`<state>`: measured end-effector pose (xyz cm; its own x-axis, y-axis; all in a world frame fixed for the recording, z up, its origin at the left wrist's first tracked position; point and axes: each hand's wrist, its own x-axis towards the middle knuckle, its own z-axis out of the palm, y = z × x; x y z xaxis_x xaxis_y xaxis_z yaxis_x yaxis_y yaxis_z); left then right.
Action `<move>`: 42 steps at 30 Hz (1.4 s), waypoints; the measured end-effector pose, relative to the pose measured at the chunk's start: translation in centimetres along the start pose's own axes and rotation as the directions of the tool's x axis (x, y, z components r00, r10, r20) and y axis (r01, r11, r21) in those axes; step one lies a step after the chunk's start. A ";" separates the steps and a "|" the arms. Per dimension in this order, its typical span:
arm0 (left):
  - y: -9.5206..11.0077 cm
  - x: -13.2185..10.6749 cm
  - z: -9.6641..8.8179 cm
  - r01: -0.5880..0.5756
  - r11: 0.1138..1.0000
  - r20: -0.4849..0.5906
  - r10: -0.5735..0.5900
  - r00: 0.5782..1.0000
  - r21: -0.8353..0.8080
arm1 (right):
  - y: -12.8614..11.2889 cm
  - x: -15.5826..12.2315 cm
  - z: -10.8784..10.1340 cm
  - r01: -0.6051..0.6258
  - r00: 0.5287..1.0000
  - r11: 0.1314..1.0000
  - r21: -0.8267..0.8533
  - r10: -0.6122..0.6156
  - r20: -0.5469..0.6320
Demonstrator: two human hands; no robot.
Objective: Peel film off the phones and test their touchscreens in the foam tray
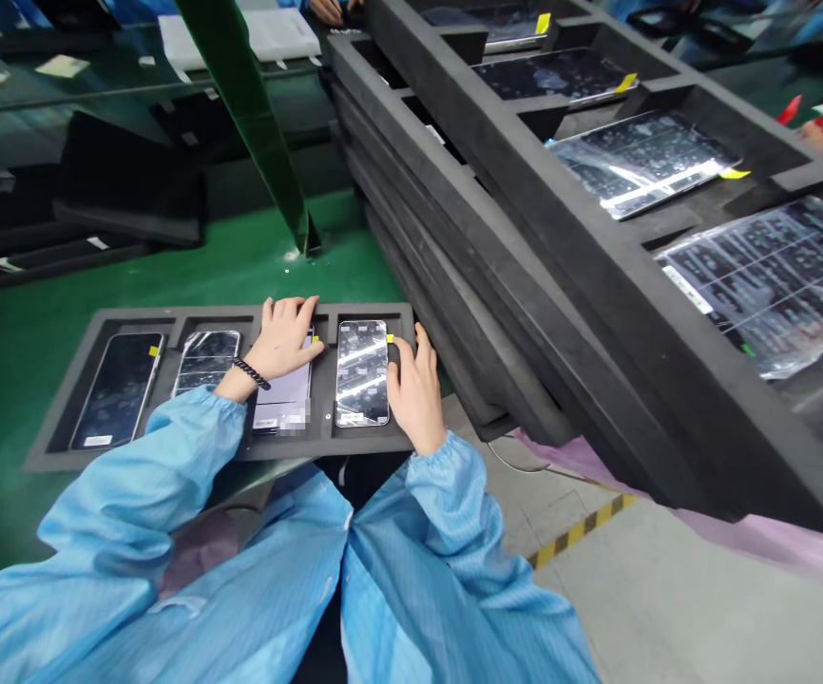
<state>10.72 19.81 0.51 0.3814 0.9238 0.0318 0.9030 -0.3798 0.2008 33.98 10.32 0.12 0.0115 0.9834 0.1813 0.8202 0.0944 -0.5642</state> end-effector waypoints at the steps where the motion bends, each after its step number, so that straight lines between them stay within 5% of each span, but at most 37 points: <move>1: -0.2 0.0 0.0 0.000 1.000 0.006 0.000 1.000 -0.002 | 0.0 0.0 0.0 -0.002 1.000 1.000 0.005 0.002 -0.002; 22: -2.2 -0.1 -1.2 -0.041 0.983 0.117 0.063 0.991 -0.181 | 0.1 0.0 0.1 -0.003 1.000 0.999 0.044 0.003 -0.011; 28: -2.0 -6.9 -4.6 0.038 0.932 -0.179 -0.109 0.978 -0.359 | -0.6 -1.1 -0.4 0.008 1.000 0.999 0.053 -0.007 -0.013; 33: 1.0 -13.3 -2.7 0.132 0.964 -0.205 -0.180 0.962 -0.230 | -1.0 -2.8 -0.8 0.014 1.000 0.999 0.047 -0.014 0.001; 42: 0.8 -13.5 -0.9 0.142 0.975 -0.127 -0.165 0.978 -0.169 | -0.6 -2.6 -0.8 0.004 1.000 0.995 0.095 -0.002 -0.022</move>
<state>6.12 7.10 1.10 0.1993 0.9723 0.1219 0.9016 -0.2307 0.3660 33.90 7.62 0.59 0.0219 0.9796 0.2000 0.7620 0.1132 -0.6376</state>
